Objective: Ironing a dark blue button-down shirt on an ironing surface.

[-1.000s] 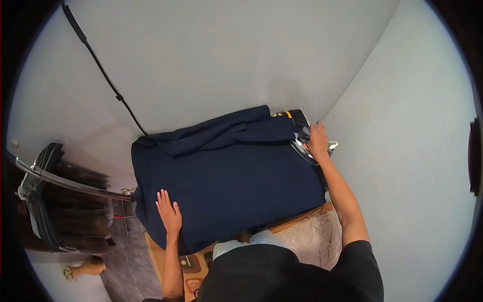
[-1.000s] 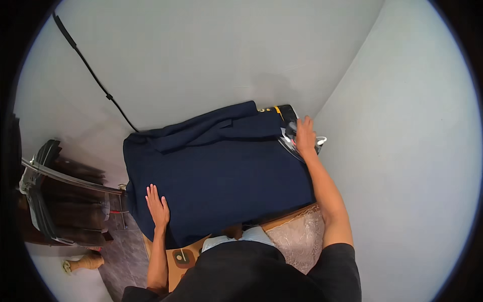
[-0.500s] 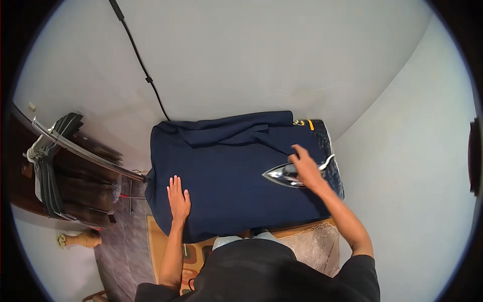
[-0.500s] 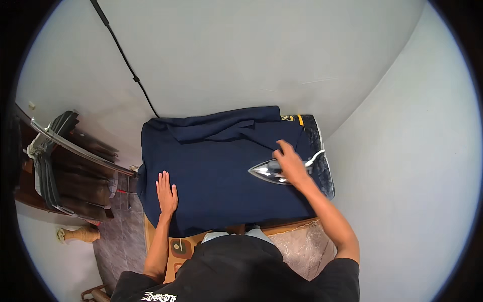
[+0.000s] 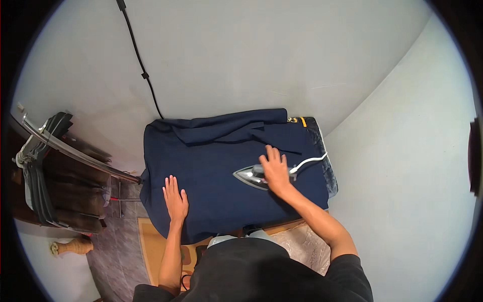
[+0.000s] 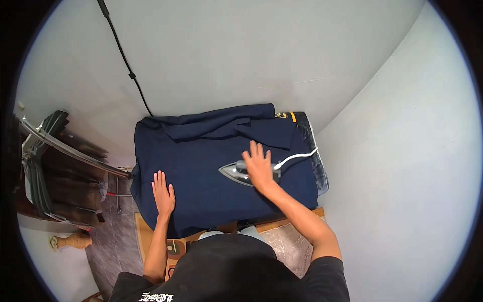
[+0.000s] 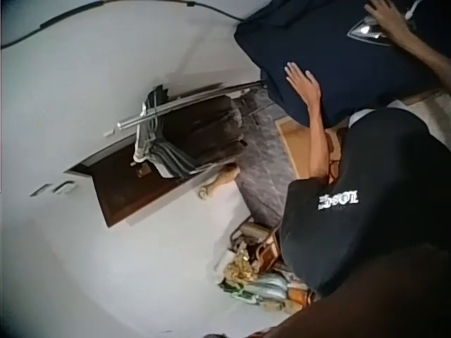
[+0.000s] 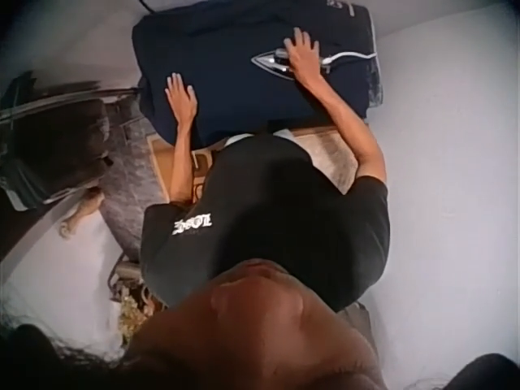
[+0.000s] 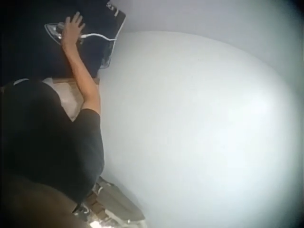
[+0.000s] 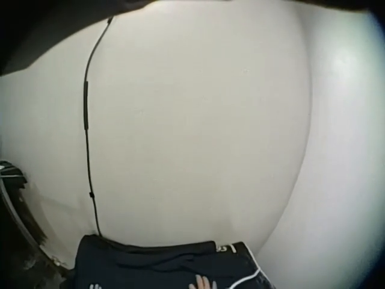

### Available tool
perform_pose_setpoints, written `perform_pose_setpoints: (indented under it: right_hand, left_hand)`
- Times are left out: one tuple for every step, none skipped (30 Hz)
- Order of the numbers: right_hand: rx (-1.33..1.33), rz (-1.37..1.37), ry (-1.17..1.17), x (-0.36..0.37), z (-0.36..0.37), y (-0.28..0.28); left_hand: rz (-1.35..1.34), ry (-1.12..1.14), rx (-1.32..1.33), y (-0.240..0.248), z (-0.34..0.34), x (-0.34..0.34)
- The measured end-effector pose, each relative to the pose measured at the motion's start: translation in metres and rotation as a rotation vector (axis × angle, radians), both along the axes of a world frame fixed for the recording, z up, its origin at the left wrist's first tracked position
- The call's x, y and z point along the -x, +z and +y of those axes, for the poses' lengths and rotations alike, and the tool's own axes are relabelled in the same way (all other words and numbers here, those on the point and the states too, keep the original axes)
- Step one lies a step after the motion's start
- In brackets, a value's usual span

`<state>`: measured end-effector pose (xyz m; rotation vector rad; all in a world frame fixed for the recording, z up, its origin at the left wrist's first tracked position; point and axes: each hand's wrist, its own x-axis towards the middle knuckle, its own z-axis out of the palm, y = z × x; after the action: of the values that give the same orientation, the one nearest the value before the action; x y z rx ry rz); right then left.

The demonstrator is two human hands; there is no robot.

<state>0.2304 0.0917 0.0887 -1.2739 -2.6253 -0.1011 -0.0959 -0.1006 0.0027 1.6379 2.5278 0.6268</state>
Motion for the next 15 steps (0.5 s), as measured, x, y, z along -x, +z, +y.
perform_pose_setpoints:
  right_hand:
    - [0.005,0.007,-0.037,-0.008,0.010,-0.002]
    - [0.007,0.014,-0.082,-0.022,0.018,-0.006]
    - [-0.002,0.011,-0.111,-0.033,0.024,-0.009]
    - [-0.011,0.008,-0.140,-0.046,0.029,-0.012]
    - [0.033,0.047,-0.168,-0.060,0.035,-0.014]
    - [0.081,0.052,-0.227,-0.072,0.041,-0.013]
    - [0.069,0.061,-0.246,-0.084,0.043,-0.013]
    - [0.059,0.068,-0.265,-0.094,0.044,-0.014]
    - [0.060,0.067,-0.262,-0.103,0.045,-0.015]
    - [0.128,0.091,-0.236,-0.110,0.045,-0.015]
    - [0.193,0.114,-0.211,-0.117,0.044,-0.013]
    - [0.194,0.114,-0.206,-0.118,0.041,-0.008]
    - [0.221,0.077,-0.162,-0.119,0.037,-0.002]
    - [0.245,0.045,-0.113,-0.117,0.038,0.008]
    - [0.453,0.066,-0.027,-0.120,0.047,0.019]
  left_hand:
    - [0.012,-0.007,0.000,-0.001,0.000,0.001]
    - [0.008,-0.013,0.002,-0.002,0.000,0.000]
    - [0.015,-0.012,-0.003,-0.004,0.001,0.001]
    - [0.022,-0.011,-0.006,-0.006,0.001,0.002]
    - [0.020,-0.013,-0.004,-0.007,0.003,0.001]
    - [0.002,-0.011,-0.006,-0.004,0.003,0.000]
    - [-0.016,-0.009,-0.008,-0.001,0.003,0.000]
    - [-0.015,-0.010,-0.010,0.000,0.005,0.001]
    - [-0.013,-0.010,-0.011,-0.002,0.005,0.001]
    - [-0.009,-0.009,-0.013,-0.003,0.005,0.002]
    - [-0.012,-0.008,-0.014,-0.004,0.006,0.001]
    - [-0.018,-0.010,-0.018,-0.004,0.007,0.001]
    - [-0.024,-0.013,-0.023,-0.004,0.007,0.002]
    - [-0.018,-0.002,-0.026,-0.004,0.005,0.005]
    - [-0.066,0.010,-0.044,-0.005,0.003,0.007]
